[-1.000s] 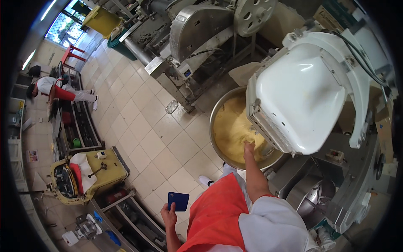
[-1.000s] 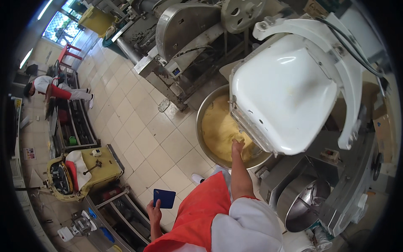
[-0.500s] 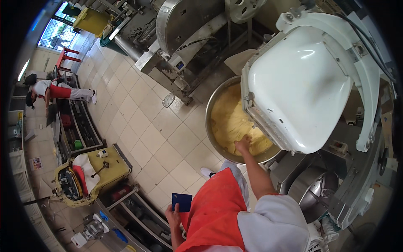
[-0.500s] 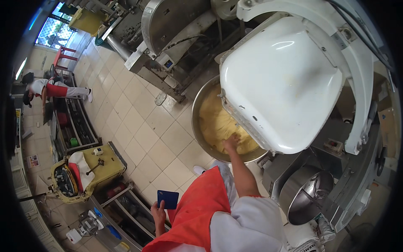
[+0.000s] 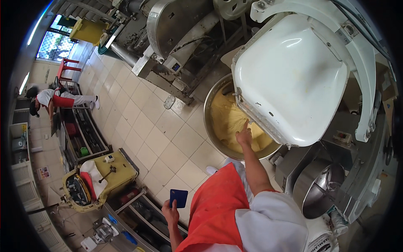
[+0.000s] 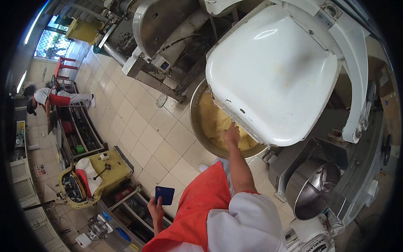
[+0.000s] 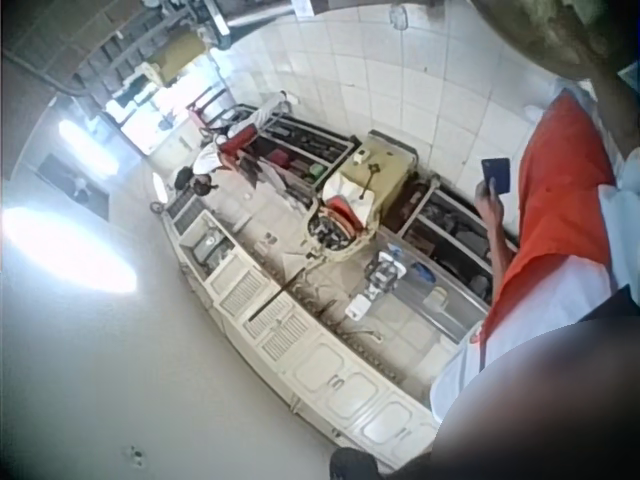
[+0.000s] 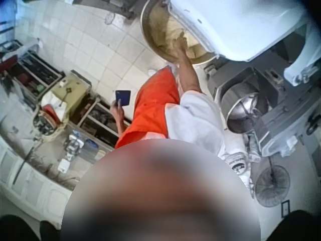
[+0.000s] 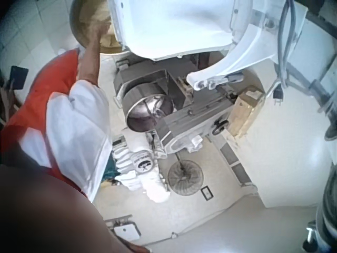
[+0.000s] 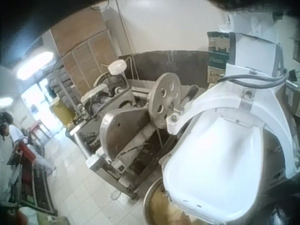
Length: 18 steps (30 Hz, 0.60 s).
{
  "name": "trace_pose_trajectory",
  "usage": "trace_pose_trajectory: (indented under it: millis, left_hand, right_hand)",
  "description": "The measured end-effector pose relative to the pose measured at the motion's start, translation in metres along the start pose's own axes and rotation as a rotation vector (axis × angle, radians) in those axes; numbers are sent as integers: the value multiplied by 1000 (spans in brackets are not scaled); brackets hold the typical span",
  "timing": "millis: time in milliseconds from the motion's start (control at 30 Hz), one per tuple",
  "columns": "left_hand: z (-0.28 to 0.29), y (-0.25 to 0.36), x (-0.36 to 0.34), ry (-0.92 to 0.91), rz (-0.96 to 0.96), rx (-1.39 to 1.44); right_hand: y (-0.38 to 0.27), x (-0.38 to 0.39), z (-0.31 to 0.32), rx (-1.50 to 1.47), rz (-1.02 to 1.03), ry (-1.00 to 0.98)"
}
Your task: The person uses a scraper to push dough down from the sides of a large stand mixer bowl, adds liquid from a container into the moving dough, and wipes the top of the mixer housing.
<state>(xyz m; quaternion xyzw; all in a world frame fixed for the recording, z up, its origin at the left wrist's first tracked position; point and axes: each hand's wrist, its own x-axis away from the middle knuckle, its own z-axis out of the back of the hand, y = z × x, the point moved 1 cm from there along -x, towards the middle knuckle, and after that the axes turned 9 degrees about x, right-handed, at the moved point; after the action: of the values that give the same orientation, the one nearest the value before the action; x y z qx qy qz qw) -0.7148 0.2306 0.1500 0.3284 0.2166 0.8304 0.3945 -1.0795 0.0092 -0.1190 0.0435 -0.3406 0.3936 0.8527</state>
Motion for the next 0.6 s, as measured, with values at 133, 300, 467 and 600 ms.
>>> trace_pose_trajectory:
  millis: [133,300,467,600]
  left_hand:
    - [-11,6,-2,-39,-34,-22]
    - [-19,7,-2,-27,17,23]
    - [-12,14,4,-27,43,-10]
    - [-6,4,15,7,75,5]
  right_hand:
    - [42,-41,-25,107,76,63]
    - [42,-77,-40,-60,-98,385]
    - [41,-89,-56,-99,-232,459]
    - [50,-88,-66,17,-165,444]
